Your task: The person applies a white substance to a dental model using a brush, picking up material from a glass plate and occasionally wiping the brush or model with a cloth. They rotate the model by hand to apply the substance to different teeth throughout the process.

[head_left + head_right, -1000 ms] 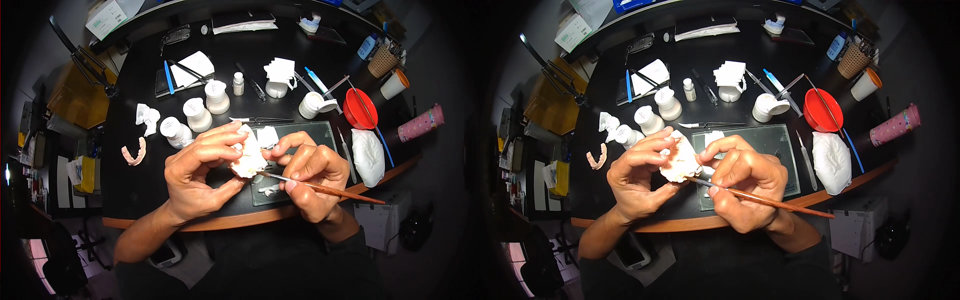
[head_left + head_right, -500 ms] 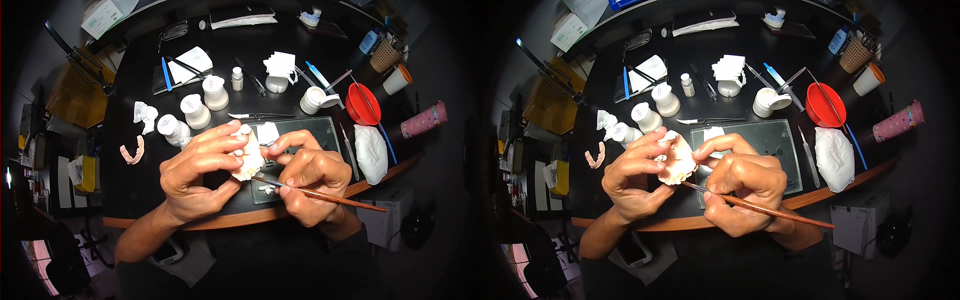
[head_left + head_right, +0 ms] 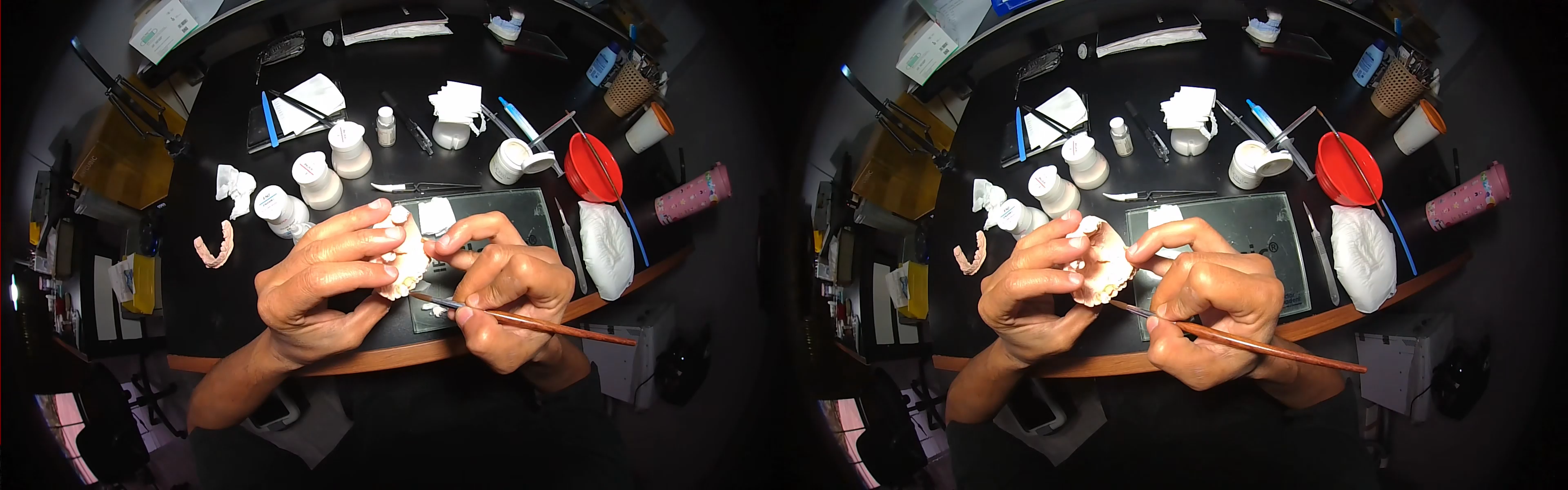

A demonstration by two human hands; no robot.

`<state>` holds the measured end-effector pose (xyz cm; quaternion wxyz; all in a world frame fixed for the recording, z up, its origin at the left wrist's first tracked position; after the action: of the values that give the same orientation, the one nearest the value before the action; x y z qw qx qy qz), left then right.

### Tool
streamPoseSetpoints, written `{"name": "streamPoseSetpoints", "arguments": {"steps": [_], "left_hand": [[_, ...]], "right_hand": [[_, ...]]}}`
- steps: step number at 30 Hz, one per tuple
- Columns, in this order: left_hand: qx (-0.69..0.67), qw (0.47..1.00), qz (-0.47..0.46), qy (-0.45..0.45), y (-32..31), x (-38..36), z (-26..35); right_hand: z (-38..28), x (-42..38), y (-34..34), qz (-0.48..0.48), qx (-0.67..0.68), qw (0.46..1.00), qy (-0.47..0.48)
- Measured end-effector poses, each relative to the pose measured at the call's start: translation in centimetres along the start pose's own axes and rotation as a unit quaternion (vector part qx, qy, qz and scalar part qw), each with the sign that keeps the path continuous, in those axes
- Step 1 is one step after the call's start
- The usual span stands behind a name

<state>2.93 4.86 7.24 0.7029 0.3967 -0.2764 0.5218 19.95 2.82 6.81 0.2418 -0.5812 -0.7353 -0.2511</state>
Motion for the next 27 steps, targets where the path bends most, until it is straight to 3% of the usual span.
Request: {"name": "streamPoseSetpoints", "arguments": {"steps": [5, 11, 17, 27], "left_hand": [[0.001, 1.000, -0.001, -0.003, 0.01, 0.02, 0.10], [0.000, 1.000, 0.002, -0.005, -0.01, 0.09, 0.16], [0.008, 1.000, 0.000, -0.005, -0.04, 0.16, 0.22], [0.011, 1.000, 0.000, -0.002, -0.03, 0.24, 0.28]], "right_hand": [[0.12, -0.05, 0.36, 0.046, -0.006, 0.999, 0.011], [-0.07, 0.07, -0.03, 0.000, -0.004, 1.000, 0.005], [0.17, -0.05, 0.31, 0.052, -0.006, 0.999, 0.006], [0.04, 0.08, 0.20, 0.045, -0.007, 0.999, 0.016]]}}
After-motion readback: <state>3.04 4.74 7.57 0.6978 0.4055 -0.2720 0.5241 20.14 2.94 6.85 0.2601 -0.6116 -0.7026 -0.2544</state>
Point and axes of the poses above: each hand's wrist, its own x-axis towards the middle knuckle, its own y-axis out of the back of the hand, z = x × y, the point moved 9 cm from there along x, towards the middle knuckle, and after that the axes turned 2 degrees about -y, right-handed, at the moved point
